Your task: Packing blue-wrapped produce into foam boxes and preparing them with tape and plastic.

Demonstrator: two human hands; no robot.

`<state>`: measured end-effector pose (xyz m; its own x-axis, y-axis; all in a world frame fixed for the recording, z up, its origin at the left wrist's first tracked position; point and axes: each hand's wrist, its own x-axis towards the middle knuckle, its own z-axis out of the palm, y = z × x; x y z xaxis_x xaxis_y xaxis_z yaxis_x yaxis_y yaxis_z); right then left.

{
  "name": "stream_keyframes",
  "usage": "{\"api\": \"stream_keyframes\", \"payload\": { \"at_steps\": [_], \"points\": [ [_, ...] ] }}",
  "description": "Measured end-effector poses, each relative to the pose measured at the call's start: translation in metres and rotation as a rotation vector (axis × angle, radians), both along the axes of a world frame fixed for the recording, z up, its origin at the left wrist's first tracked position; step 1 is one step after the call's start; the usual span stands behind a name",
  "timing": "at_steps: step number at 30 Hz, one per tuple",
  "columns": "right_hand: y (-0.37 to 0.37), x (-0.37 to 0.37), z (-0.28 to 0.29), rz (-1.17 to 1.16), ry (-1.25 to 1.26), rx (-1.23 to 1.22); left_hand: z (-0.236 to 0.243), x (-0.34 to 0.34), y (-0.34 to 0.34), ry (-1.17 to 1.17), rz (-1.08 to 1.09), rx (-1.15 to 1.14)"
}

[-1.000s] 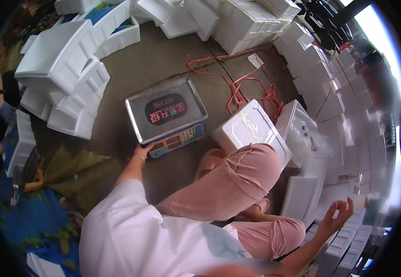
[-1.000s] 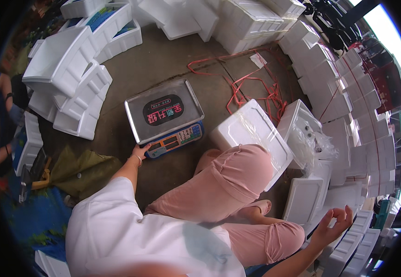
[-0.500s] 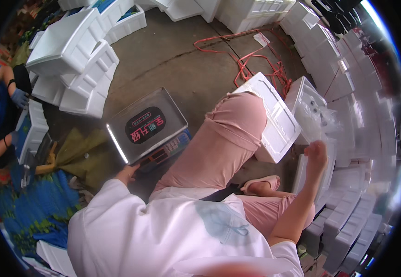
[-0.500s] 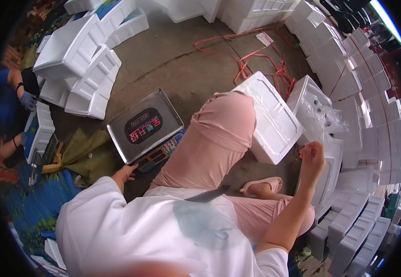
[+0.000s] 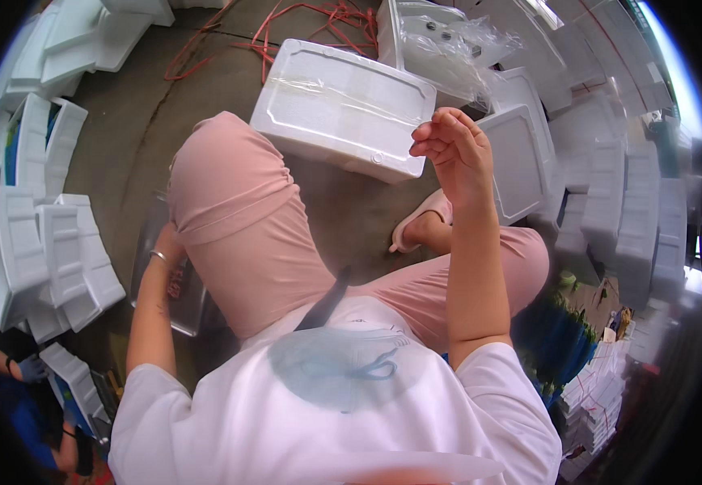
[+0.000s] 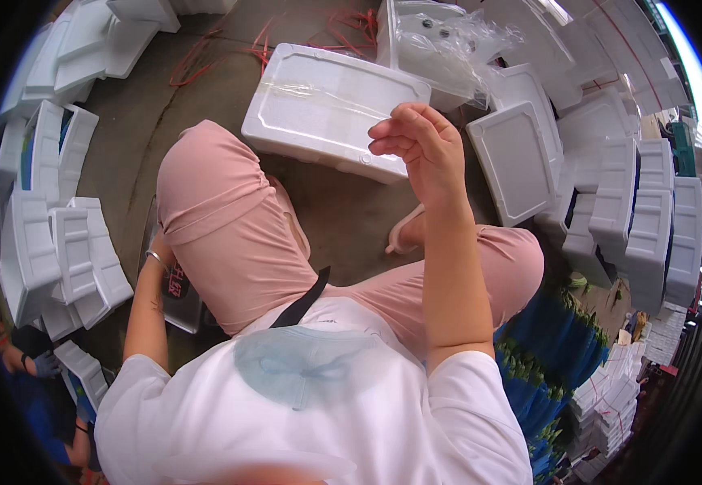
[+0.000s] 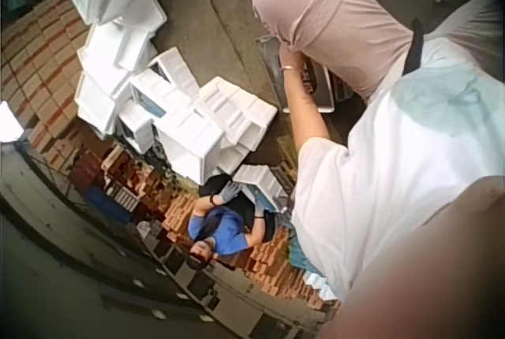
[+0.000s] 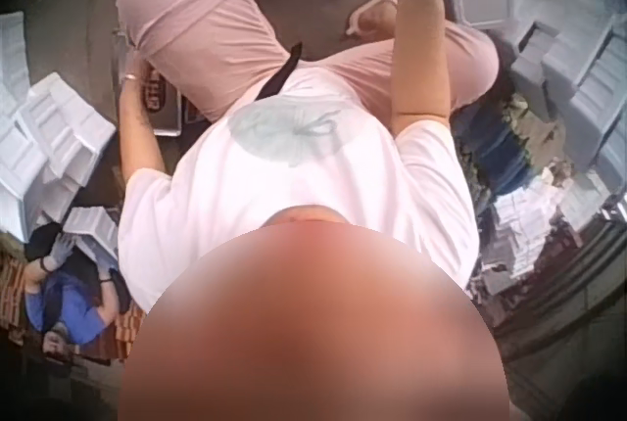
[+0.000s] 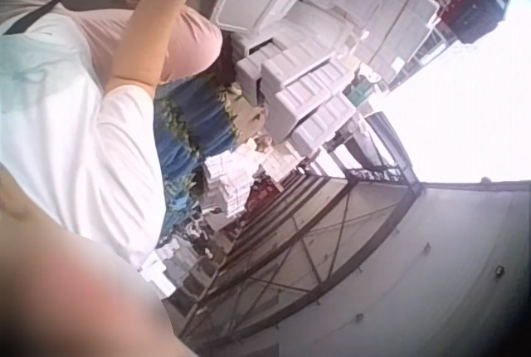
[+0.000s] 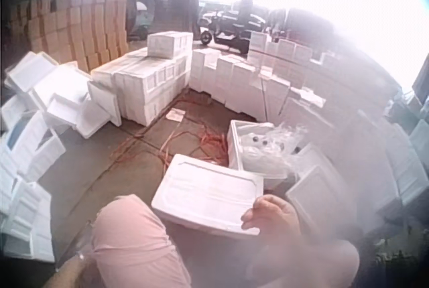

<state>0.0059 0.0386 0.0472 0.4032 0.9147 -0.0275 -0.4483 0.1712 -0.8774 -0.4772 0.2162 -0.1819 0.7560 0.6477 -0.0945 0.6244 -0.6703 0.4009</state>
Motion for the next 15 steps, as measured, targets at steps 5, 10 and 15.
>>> {"api": "stream_keyframes", "payload": {
  "at_steps": [5,10,15],
  "points": [
    [0.003,0.016,-0.015,0.006,0.073,0.007,0.007,0.059,0.048,-0.171,0.079,-0.374],
    [0.001,0.061,-0.051,-0.107,0.025,-0.189,0.032,0.143,0.064,-0.411,0.339,-0.750],
    [-0.047,0.142,-0.142,-0.066,-0.665,-1.142,0.004,0.189,0.098,-0.468,0.492,-0.961]
  ]
}}
